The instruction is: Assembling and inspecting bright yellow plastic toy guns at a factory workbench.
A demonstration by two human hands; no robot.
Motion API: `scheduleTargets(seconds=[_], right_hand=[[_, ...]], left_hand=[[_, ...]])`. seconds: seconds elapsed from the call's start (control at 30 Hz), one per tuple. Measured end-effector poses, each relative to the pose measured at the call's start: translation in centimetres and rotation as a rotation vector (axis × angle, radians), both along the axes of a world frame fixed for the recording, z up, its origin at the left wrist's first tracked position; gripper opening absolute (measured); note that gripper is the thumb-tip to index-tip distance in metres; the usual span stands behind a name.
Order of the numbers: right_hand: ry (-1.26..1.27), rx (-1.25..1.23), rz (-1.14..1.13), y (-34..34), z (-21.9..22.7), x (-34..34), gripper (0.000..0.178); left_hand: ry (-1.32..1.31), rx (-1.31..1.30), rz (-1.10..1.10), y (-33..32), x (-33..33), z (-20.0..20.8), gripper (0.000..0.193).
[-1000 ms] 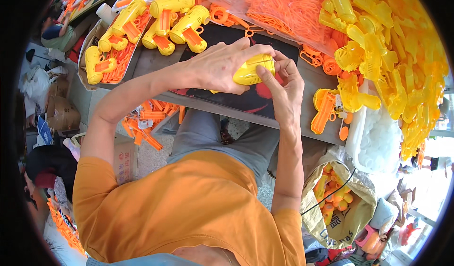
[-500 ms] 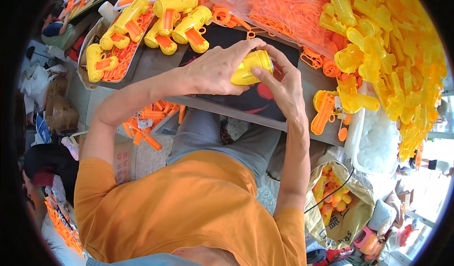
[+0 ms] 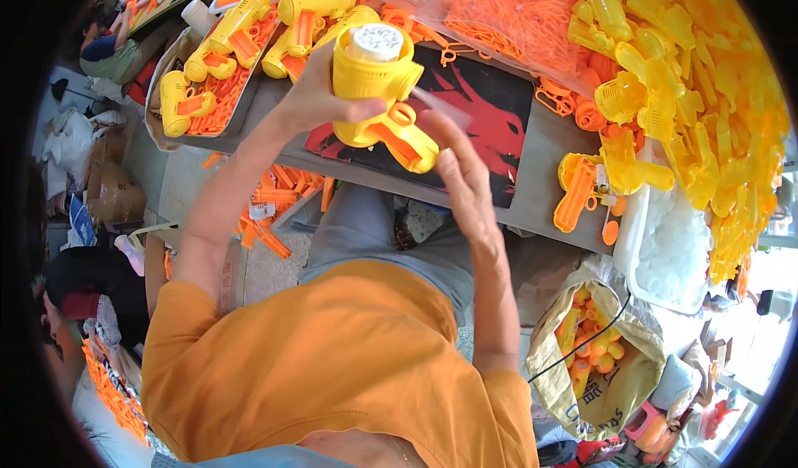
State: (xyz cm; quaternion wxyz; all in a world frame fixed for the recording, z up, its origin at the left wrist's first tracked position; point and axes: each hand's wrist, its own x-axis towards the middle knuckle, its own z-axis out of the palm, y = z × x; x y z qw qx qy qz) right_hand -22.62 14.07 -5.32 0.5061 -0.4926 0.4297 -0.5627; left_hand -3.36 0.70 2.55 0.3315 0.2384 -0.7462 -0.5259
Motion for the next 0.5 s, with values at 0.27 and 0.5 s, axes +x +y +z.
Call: scheduleTargets(seconds=[0.27,0.5], right_hand=[[0.062,-0.134,-0.174,0.7,1.7,1.9,0.042],[0.612,-0.477,-0.379,-0.4,0.1,1.8,0.034]], left_hand=[[0.260,0.016,0.045,0.1,0.3,-2.2,0.058],[0.323,0.123,-0.173,-1.3,0.9,-4.8,0.073]])
